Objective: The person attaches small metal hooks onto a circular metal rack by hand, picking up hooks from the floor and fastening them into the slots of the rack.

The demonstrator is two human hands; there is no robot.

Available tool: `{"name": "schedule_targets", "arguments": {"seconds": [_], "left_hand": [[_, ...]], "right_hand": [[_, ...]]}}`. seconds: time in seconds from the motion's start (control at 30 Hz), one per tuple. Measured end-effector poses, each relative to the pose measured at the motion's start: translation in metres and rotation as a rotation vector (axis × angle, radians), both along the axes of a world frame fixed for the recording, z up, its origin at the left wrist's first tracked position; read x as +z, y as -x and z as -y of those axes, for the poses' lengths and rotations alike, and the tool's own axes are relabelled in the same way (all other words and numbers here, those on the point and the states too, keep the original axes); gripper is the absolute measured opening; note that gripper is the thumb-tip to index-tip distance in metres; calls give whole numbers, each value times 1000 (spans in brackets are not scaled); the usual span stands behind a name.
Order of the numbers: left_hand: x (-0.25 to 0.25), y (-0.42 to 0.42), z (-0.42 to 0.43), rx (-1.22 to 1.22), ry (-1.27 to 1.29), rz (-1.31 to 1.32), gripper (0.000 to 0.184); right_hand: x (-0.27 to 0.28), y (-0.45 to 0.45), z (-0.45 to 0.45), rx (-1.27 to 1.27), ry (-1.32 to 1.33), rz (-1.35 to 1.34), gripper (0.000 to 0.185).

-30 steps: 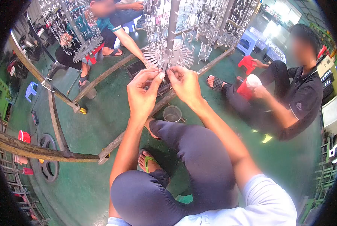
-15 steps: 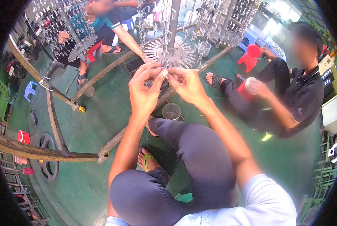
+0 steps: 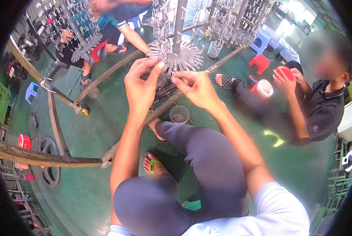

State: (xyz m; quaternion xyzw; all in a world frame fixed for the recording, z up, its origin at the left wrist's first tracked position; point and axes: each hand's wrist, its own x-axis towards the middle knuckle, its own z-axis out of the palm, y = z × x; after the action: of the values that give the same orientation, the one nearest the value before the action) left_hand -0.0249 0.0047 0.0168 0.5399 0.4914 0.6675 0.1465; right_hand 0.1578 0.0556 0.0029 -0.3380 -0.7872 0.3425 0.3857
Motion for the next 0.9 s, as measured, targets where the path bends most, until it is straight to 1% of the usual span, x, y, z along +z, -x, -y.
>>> {"name": "schedule_targets", "arguments": {"seconds": [0.13,0.33,0.43,0.57,0.6,0.7,0.83,0.9], "left_hand": [[2,3,-11,13,-13,-21,21],[1,-4,-3,182,-31,-109,20],[-3,-12,3,54,-19,-143,14],[-3,-25,7,-100,108,-124,18],[-4,-27,5,-112,83,-135,22],[-4,-31,4,-99,114,-181,23],[-7,-29,0,-88,136,-119,23],[-7,-28,0,-55,155,-100,23]], "right_hand": [[5,-3,2,-17,13,6,26],[2,-8,0,-13,2,25,25],[7,-13,4,-20,30,33,23],[4,-16,2,2,19,-1,23],[5,-16,2,-1,16,-7,23],[5,-16,0,7,1,-3,22],[11,-14,0,-23,-7,45,21],[12,-12,1,-106,-76,6,21]]}}
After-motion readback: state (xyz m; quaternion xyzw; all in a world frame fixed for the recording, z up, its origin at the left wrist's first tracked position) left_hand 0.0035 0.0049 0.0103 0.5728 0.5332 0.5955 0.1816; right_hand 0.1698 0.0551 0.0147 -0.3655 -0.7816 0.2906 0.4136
